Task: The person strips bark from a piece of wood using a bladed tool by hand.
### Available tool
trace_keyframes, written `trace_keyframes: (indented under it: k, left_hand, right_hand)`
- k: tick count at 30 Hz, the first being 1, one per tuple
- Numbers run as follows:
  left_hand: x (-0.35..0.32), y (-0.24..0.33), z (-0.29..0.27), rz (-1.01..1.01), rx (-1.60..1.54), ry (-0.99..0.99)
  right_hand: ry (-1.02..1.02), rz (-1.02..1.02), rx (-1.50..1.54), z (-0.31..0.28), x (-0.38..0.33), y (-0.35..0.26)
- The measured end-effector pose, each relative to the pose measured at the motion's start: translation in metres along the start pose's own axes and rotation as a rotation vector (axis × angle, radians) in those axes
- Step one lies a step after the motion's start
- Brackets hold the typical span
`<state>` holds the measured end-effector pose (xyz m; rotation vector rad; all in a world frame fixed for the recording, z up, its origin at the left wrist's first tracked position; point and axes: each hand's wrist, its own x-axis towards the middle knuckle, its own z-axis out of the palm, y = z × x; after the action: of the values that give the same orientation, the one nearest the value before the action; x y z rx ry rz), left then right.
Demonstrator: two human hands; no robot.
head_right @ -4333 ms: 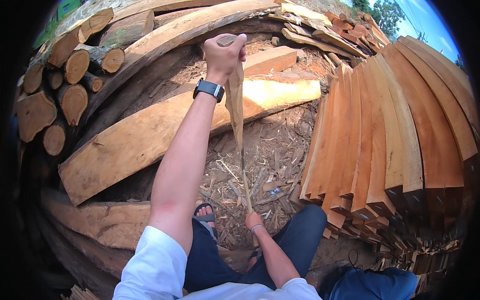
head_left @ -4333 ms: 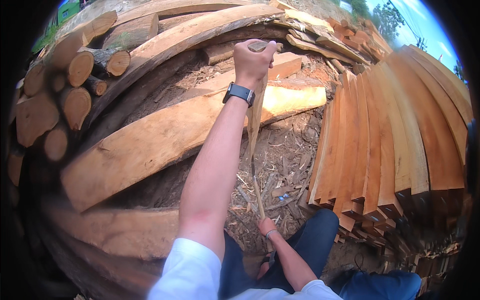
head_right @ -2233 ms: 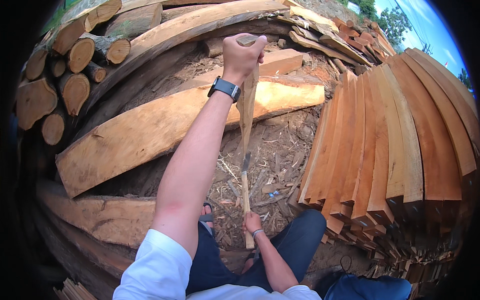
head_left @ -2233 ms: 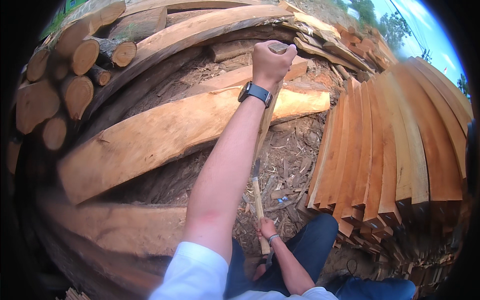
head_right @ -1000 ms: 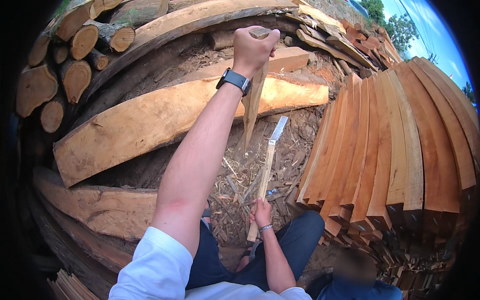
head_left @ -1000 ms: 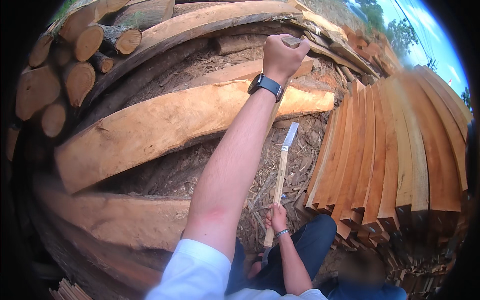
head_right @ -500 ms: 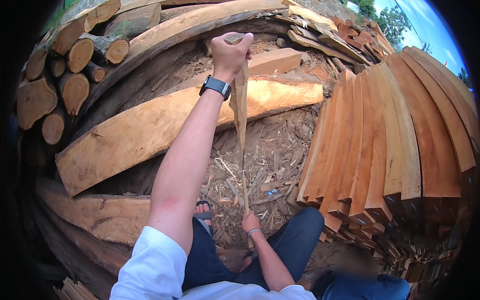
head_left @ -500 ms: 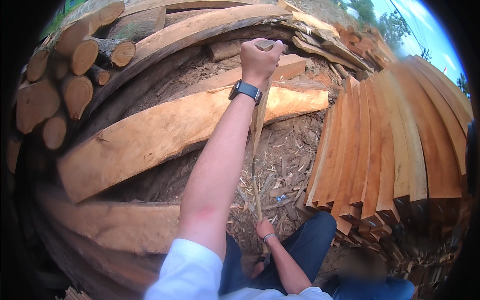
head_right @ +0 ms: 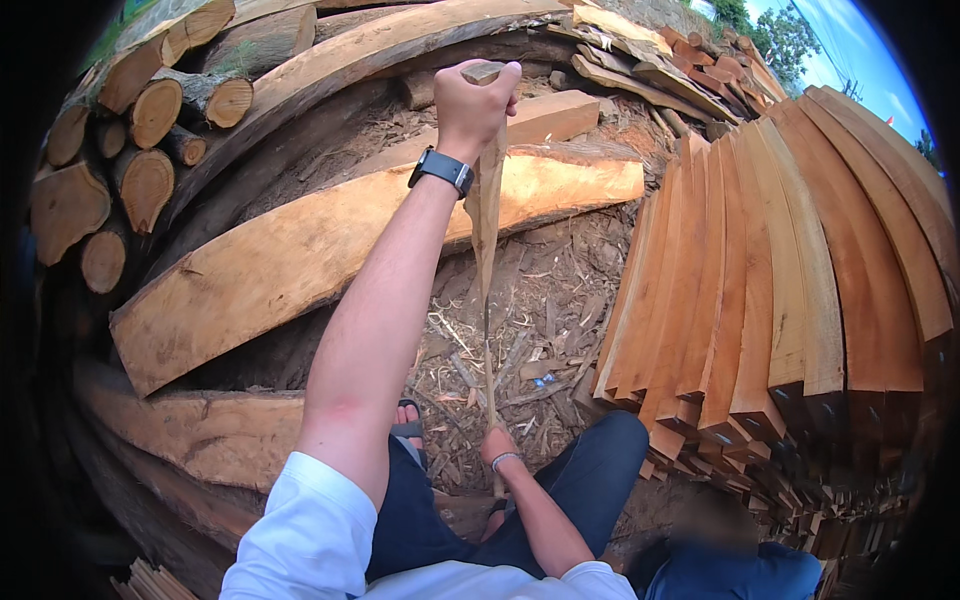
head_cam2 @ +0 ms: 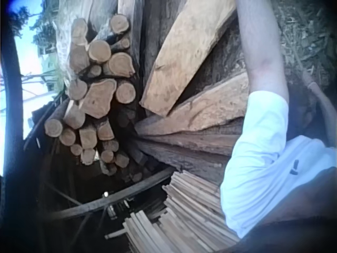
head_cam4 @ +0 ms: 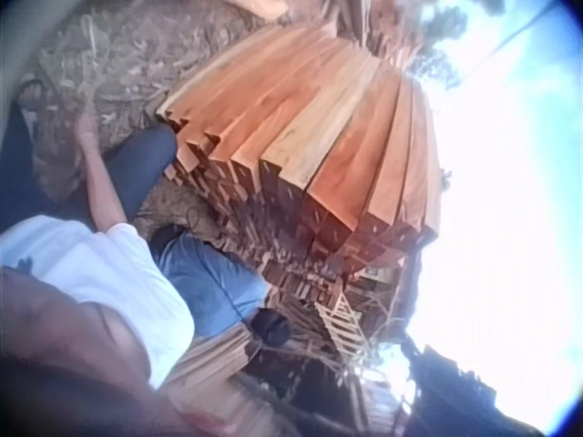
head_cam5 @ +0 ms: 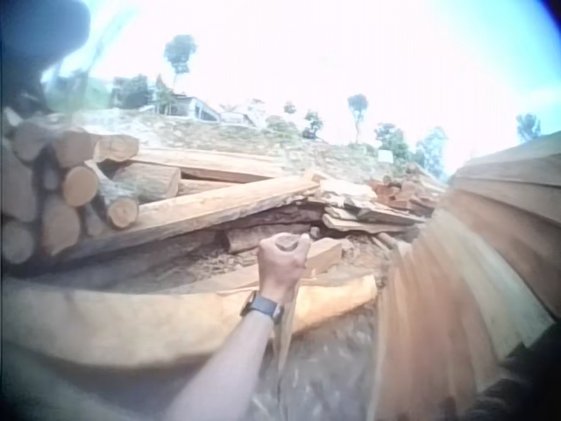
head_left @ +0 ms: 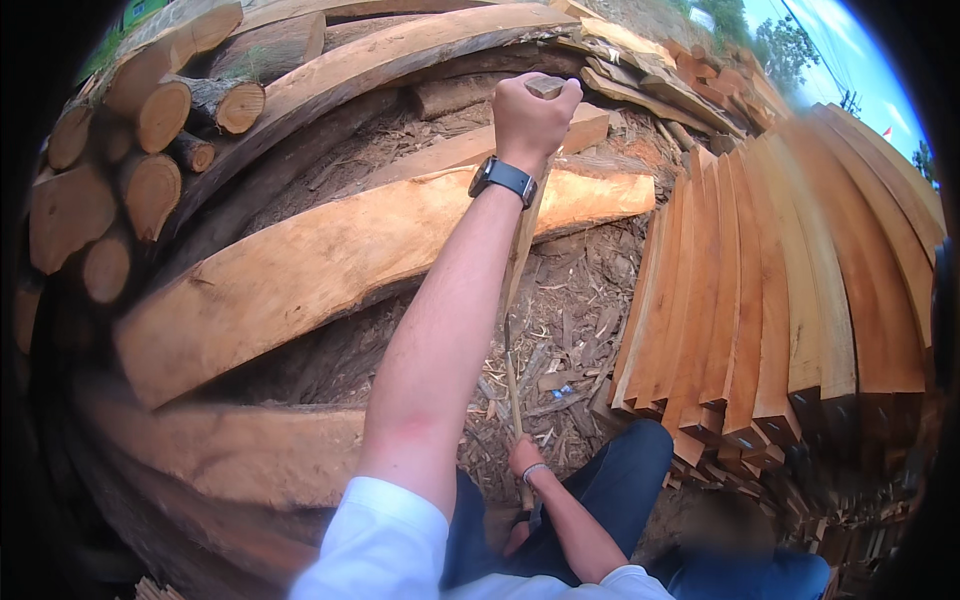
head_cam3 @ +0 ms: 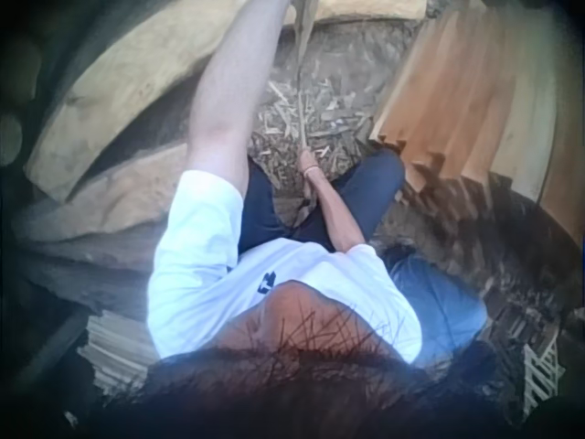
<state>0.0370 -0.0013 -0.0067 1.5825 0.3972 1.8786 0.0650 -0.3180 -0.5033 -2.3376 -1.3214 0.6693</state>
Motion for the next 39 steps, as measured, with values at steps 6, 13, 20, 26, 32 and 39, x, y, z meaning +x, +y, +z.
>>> trace_keyframes:
  k: [6, 13, 20, 26, 32, 39]
  left_hand:
    - [-0.001, -0.006, -0.028, -0.018, 0.092, 0.001]
    - [0.002, 0.005, -0.015, -0.042, 0.03, -0.015]
    - [-0.001, -0.002, -0.029, -0.056, 0.07, 0.032]
    - [0.001, 0.006, -0.022, -0.092, 0.045, 0.016]
    - [0.002, -0.007, -0.033, 0.022, 0.091, 0.036]
    - [-0.001, 0.005, -0.026, -0.064, 0.029, 0.013]
  right_hand:
    - [-0.11, 0.046, 0.147, -0.046, -0.009, -0.077]
    - [-0.028, -0.067, 0.032, -0.007, 0.0, -0.017]
    - [0.005, 0.062, 0.072, -0.036, -0.003, -0.06]
    - [-0.049, 0.008, 0.018, -0.023, -0.001, -0.036]
    - [0.16, 0.084, 0.2, -0.072, -0.01, -0.093]
    - [-0.111, 0.03, 0.052, -0.013, -0.002, -0.034]
